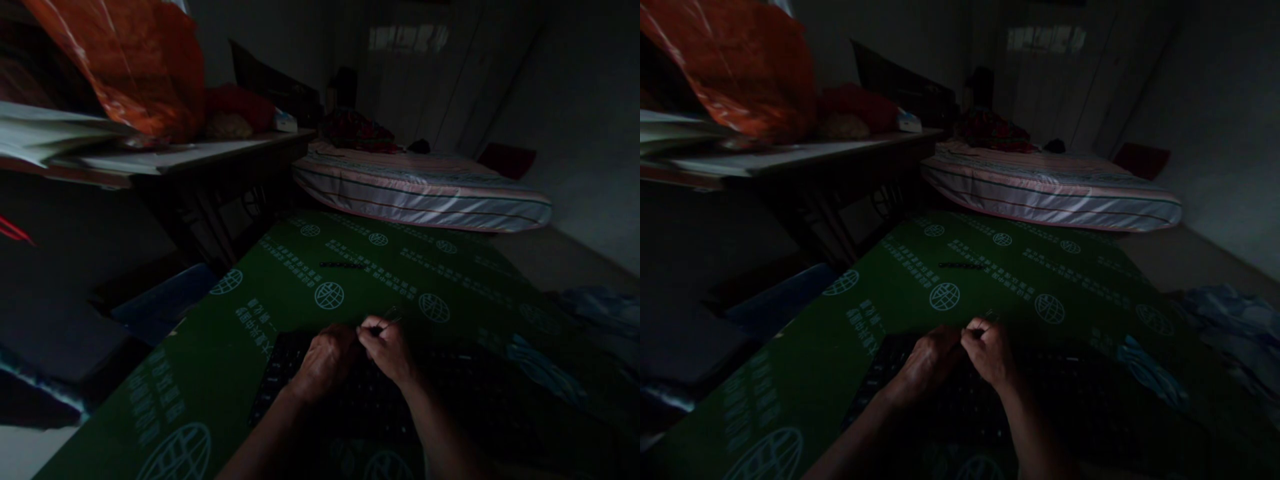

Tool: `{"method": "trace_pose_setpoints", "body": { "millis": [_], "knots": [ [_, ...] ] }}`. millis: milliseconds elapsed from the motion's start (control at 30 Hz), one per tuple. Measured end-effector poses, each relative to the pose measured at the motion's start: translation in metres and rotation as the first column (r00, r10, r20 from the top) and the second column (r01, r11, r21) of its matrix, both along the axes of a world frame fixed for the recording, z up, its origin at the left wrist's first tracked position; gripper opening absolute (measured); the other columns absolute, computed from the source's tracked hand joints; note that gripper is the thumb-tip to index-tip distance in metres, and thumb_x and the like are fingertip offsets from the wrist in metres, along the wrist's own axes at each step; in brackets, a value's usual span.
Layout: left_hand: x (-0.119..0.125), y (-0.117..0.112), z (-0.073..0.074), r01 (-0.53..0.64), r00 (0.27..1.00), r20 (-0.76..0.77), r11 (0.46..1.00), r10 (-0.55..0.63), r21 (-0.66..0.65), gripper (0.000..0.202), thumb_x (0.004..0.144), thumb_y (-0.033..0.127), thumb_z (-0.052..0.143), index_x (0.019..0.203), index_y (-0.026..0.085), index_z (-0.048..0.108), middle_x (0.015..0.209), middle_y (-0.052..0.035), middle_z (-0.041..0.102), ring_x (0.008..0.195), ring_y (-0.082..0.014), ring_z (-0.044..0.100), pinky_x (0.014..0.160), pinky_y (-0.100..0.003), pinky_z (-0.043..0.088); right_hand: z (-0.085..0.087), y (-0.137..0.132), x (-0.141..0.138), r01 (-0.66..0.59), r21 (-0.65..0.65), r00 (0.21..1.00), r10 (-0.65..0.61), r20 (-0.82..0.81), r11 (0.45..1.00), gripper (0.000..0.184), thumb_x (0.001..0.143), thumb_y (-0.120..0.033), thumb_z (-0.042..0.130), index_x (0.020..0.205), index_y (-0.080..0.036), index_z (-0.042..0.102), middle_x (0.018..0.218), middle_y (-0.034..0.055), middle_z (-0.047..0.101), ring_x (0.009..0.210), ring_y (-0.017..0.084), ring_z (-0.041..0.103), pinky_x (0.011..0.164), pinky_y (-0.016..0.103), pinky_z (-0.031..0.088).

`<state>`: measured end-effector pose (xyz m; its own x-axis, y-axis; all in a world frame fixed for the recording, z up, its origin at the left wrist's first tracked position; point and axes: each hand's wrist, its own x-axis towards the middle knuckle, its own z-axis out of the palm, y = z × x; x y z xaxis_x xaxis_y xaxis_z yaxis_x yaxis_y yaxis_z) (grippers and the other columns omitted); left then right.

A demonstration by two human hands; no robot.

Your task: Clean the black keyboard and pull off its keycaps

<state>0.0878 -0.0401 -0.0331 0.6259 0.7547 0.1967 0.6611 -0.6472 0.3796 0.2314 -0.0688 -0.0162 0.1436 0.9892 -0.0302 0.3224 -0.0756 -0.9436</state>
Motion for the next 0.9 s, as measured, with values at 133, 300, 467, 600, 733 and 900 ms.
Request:
{"method": "trace_pose_setpoints", "body": {
  "millis": [133, 300, 467, 600, 733, 900],
  "knots": [
    [0.001, -0.002, 0.002, 0.024, 1.000, -0.012, 0.999, -0.024, 0.027, 0.015, 0.085, 0.016, 0.043, 0.080, 0.016, 0.057, 0.075, -0.0047, 0.061, 0.068, -0.0157, 0.056, 0.061, -0.024, 0.041, 0.000, 0.000, 0.000, 0.004, -0.004, 1.000, -0.004, -0.018, 1.000, 0.023, 0.069, -0.038, 0.049, 0.057, -0.019, 0.050, 0.038, -0.0073, 0.030, 0.037, 0.007, 0.027, 0.036, 0.019, 0.020],
    [0.001, -0.004, 0.006, 0.041, 0.999, -0.015, 0.997, -0.041, 0.057, 0.015, 0.086, 0.016, 0.042, 0.081, 0.016, 0.057, 0.075, -0.0047, 0.061, 0.069, -0.0163, 0.056, 0.063, -0.025, 0.042, -0.002, 0.000, 0.001, 0.002, 0.016, 1.000, -0.002, -0.022, 1.000, 0.023, 0.069, -0.039, 0.049, 0.057, -0.018, 0.051, 0.039, -0.0067, 0.033, 0.038, 0.007, 0.028, 0.036, 0.019, 0.021],
    [0.002, -0.004, 0.007, 0.043, 0.999, -0.012, 0.998, -0.042, 0.056, 0.015, 0.086, 0.015, 0.042, 0.081, 0.015, 0.056, 0.077, -0.0056, 0.061, 0.069, -0.0165, 0.056, 0.065, -0.026, 0.043, -0.005, 0.000, 0.001, 0.006, 0.012, 0.999, -0.006, -0.034, 1.000, 0.023, 0.069, -0.038, 0.050, 0.058, -0.018, 0.051, 0.039, -0.0071, 0.032, 0.037, 0.007, 0.027, 0.036, 0.019, 0.021],
    [0.002, -0.006, 0.010, 0.062, 0.998, -0.008, 0.996, -0.062, 0.063, 0.015, 0.086, 0.015, 0.041, 0.080, 0.016, 0.055, 0.076, -0.0048, 0.060, 0.067, -0.0157, 0.055, 0.063, -0.025, 0.043, -0.005, 0.000, 0.000, 0.011, 0.020, 0.999, -0.011, -0.034, 1.000, 0.022, 0.069, -0.037, 0.050, 0.057, -0.018, 0.050, 0.039, -0.0069, 0.034, 0.037, 0.007, 0.028, 0.036, 0.019, 0.021],
    [0.002, -0.006, 0.011, 0.059, 0.998, -0.025, 0.995, -0.057, 0.085, 0.016, 0.086, 0.014, 0.041, 0.079, 0.016, 0.055, 0.074, -0.0045, 0.060, 0.067, -0.0161, 0.055, 0.062, -0.026, 0.042, -0.003, -0.001, 0.000, 0.008, 0.025, 0.997, -0.006, -0.074, 1.000, 0.022, 0.068, -0.037, 0.051, 0.055, -0.019, 0.048, 0.039, -0.0074, 0.032, 0.038, 0.007, 0.027, 0.037, 0.019, 0.021],
    [0.001, -0.005, 0.009, 0.092, 0.995, 0.020, 0.994, -0.094, 0.054, 0.012, 0.087, 0.016, 0.043, 0.086, 0.017, 0.056, 0.080, -0.0039, 0.062, 0.074, -0.0160, 0.056, 0.067, -0.025, 0.043, -0.002, 0.000, 0.002, 0.038, 0.075, 0.993, -0.029, -0.118, 0.996, 0.023, 0.069, -0.036, 0.051, 0.054, -0.019, 0.047, 0.038, -0.0067, 0.035, 0.038, 0.008, 0.031, 0.039, 0.019, 0.025]
  ]
}}
